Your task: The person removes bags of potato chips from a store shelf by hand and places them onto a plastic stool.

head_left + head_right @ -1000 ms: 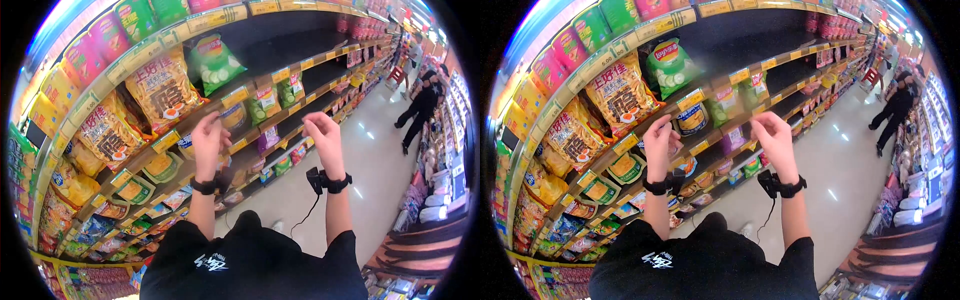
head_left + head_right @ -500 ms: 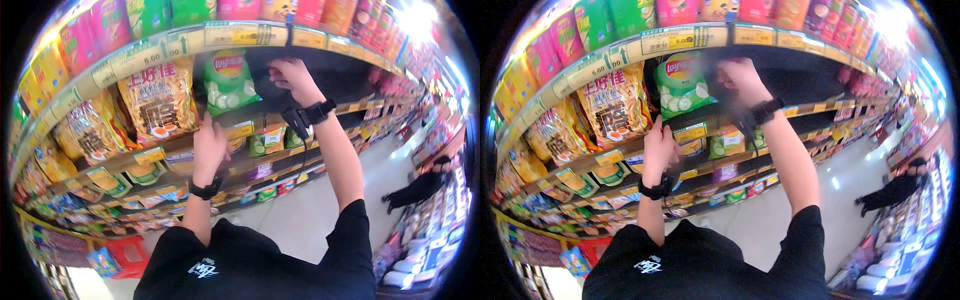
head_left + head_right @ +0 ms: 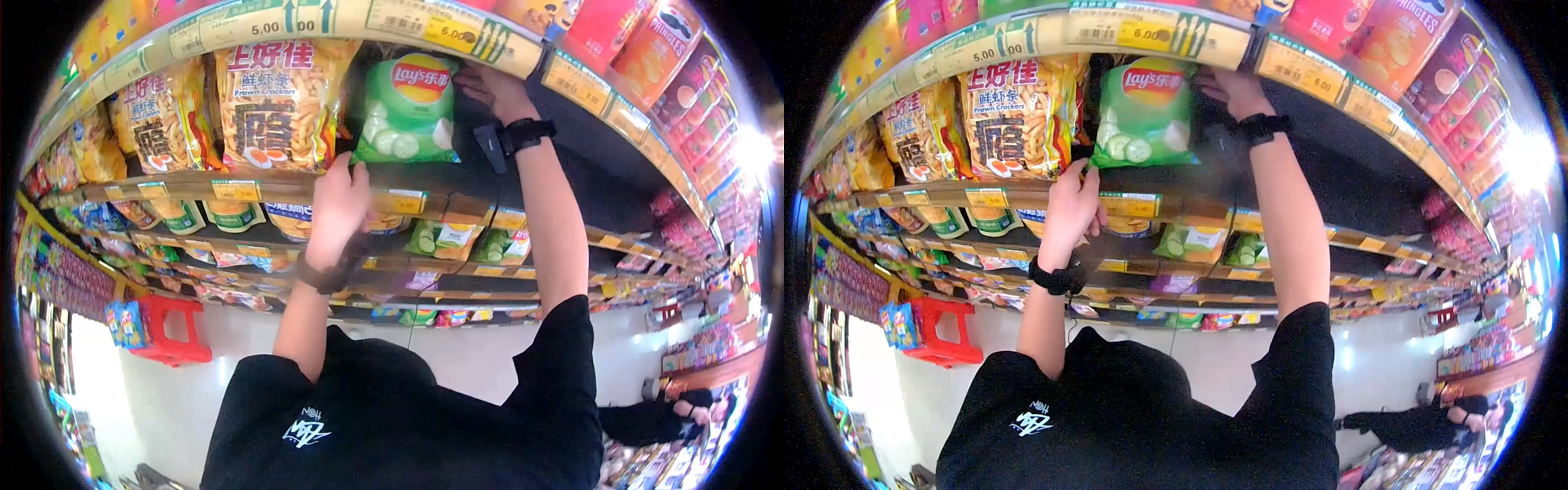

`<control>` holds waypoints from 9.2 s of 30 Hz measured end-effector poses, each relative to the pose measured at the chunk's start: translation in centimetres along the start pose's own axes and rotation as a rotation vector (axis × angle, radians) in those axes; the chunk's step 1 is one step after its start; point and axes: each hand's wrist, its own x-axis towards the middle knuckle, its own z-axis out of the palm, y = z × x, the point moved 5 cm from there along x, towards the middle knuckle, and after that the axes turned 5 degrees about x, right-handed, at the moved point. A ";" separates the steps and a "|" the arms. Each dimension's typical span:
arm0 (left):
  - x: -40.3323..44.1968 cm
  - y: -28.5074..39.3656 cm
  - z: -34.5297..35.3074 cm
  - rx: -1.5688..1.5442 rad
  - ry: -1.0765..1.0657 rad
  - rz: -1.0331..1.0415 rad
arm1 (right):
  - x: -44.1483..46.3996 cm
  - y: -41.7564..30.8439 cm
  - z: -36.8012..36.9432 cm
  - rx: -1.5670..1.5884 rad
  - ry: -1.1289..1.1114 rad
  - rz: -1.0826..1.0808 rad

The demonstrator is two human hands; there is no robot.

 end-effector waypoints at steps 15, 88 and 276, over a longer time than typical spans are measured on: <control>-4.1 6.7 0.3 -0.070 0.238 0.136 | -2.6 -0.3 -5.3 0.323 -0.129 -0.169; -25.9 -44.8 -80.9 -0.327 0.792 -0.626 | -27.9 21.0 95.7 0.035 -0.732 0.321; -18.3 -29.1 -29.3 -0.315 -0.628 -0.048 | -65.1 1.3 33.1 0.090 0.858 0.125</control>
